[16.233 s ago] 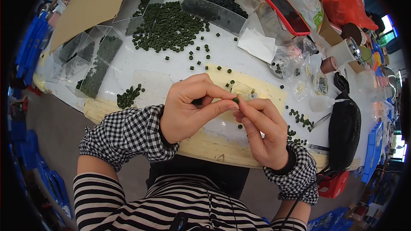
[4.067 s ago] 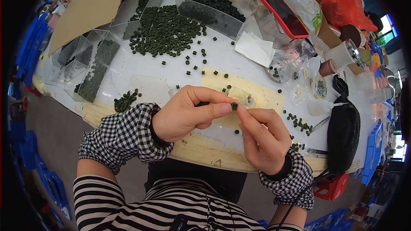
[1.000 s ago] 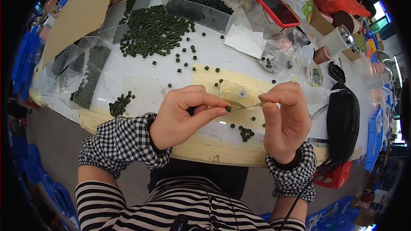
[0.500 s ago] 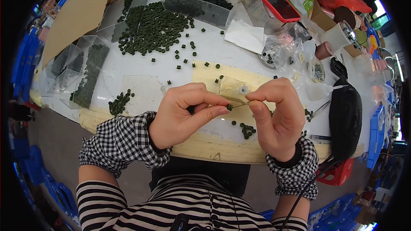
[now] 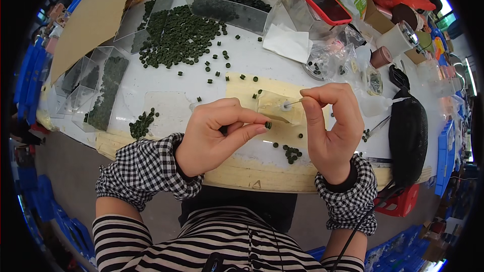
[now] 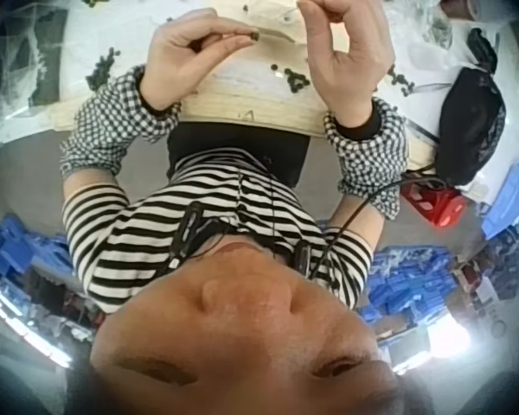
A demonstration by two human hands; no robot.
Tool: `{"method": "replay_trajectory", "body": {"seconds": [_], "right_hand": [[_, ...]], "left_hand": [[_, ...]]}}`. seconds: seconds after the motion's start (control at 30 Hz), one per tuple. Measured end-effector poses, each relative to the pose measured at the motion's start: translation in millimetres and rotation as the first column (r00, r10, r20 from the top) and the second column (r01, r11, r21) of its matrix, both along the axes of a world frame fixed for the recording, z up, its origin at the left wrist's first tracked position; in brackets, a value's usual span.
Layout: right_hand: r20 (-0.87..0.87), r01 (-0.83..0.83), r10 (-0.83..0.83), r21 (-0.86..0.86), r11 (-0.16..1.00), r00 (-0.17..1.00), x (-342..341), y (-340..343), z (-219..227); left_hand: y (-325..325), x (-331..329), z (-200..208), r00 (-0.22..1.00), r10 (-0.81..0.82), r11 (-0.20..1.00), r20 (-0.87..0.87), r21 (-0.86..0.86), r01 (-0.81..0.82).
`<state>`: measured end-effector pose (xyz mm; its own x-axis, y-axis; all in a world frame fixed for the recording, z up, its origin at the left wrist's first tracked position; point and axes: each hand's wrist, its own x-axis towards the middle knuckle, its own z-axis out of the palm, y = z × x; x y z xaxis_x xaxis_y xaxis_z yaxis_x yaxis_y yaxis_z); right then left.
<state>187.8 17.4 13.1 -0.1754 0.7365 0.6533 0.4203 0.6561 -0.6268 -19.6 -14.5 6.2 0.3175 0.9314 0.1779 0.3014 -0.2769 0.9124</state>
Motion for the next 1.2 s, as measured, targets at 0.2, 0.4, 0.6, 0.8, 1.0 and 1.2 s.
{"method": "replay_trajectory", "body": {"seconds": [0.2, 0.4, 0.6, 0.8, 1.0, 1.2], "right_hand": [[0.237, 0.028, -0.046, 0.080, 0.996, 0.971, -1.1, 4.8, -9.0], [0.179, -0.069, 0.037, 0.175, 0.982, 0.983, -2.4, -8.2, -3.6], [0.102, -0.244, 0.237, 0.064, 0.968, 0.966, -12.1, -15.0, -13.6], [0.034, -0.292, 0.294, -0.047, 0.955, 0.955, -12.7, -17.6, -15.4], [0.053, -0.228, 0.231, -0.045, 0.973, 0.972, -12.0, -16.9, -12.8], [0.301, -0.259, 0.320, -0.226, 0.939, 0.898, 3.6, -16.0, 0.7]], "left_hand": [[1.0, 0.5, 3.8, 0.999, 0.025, 0.999, 0.023, -0.046, -0.024], [0.3, -0.6, 8.7, 0.978, 0.137, 0.980, 0.158, -0.166, -0.110], [3.3, -1.1, 1.9, 0.958, 0.136, 0.971, 0.251, -0.224, -0.080], [1.5, -1.9, 5.4, 0.975, 0.130, 0.986, 0.182, -0.131, -0.107], [7.5, -4.2, 7.2, 0.995, 0.091, 0.996, 0.046, -0.018, -0.090], [27.1, -28.8, 5.1, 0.893, 0.046, 0.990, -0.449, 0.137, 0.017]]}}
